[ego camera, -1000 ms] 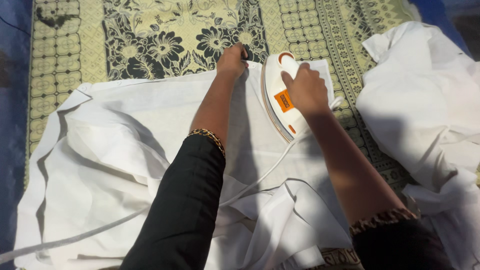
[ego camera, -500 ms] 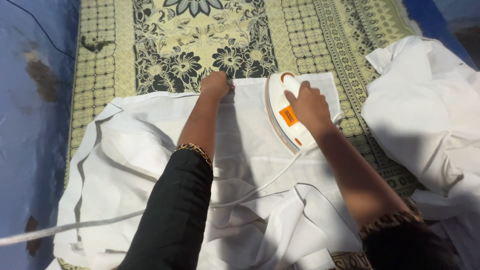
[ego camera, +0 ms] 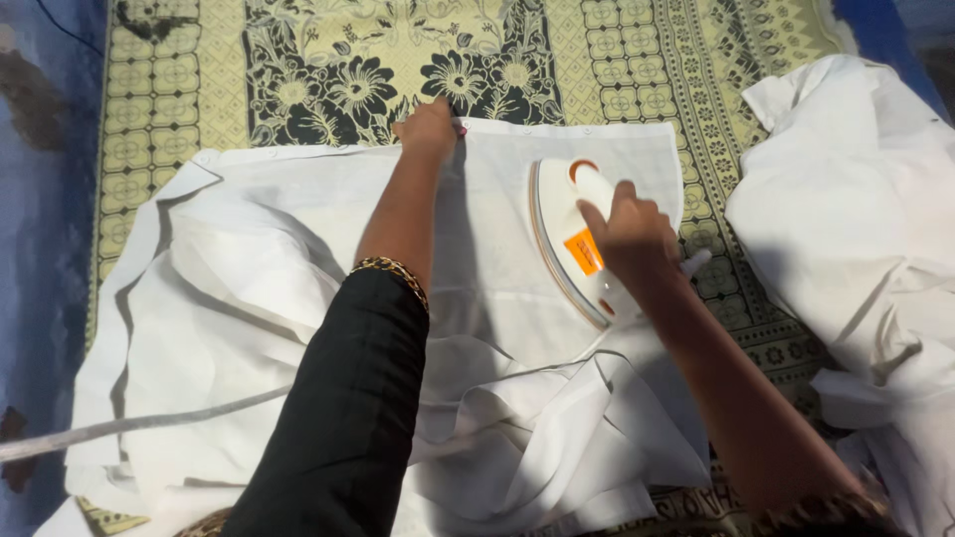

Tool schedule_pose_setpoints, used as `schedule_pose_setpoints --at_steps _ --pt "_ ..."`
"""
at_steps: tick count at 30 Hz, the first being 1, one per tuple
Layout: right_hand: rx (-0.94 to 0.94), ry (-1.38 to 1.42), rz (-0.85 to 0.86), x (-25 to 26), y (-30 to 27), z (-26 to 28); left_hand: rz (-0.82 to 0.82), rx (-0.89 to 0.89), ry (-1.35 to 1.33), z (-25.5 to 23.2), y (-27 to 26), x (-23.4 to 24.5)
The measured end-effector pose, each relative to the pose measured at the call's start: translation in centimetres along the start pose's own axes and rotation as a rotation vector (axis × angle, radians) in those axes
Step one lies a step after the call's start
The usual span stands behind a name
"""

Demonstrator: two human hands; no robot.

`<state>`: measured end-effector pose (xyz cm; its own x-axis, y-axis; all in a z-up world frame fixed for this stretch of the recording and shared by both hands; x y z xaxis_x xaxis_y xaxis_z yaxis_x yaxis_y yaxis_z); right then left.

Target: The person is ironing a white cloth on a patterned mat. They smooth the fabric with their hands and use a white electric iron to press the cloth, moving it back and forth to remove wrinkles.

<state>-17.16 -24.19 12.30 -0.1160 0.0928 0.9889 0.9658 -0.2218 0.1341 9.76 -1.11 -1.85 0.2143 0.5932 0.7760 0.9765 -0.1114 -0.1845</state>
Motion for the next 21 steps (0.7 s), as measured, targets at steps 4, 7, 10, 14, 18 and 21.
schedule_pose_setpoints --at_steps 4,7,10,14,18,21 --pt "-0.094 0.105 0.076 0.4 4.1 0.7 -0.085 -0.081 0.005 -0.9 -2.4 0.3" --pt "-0.153 0.126 0.126 0.6 5.4 1.2 -0.375 -0.343 0.165 -3.8 -7.2 1.9" --pt "-0.196 0.153 0.203 1.1 5.2 1.3 -0.296 -0.490 0.141 -4.6 -12.9 0.8" --pt "-0.176 0.154 0.243 1.9 3.4 1.3 0.031 -0.506 0.069 -3.2 -22.2 -1.0" --pt "-0.148 0.141 0.262 2.2 0.2 0.7 0.192 -0.439 0.177 -1.1 -27.8 -1.3" --pt "-0.074 0.111 0.251 2.2 -2.6 0.3 0.126 -0.318 0.168 -0.1 -28.0 -0.2"
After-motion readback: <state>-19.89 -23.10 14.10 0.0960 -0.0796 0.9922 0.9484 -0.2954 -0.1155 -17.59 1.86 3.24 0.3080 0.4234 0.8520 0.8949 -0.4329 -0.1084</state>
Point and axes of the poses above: each hand's wrist, its own y-axis towards the middle knuckle, its own x-axis out of the back of the hand, z = x × y, the point moved 10 cm from there along y, towards the middle knuckle, and after that the axes turned 14 degrees about -y, right-handed, at the moved point
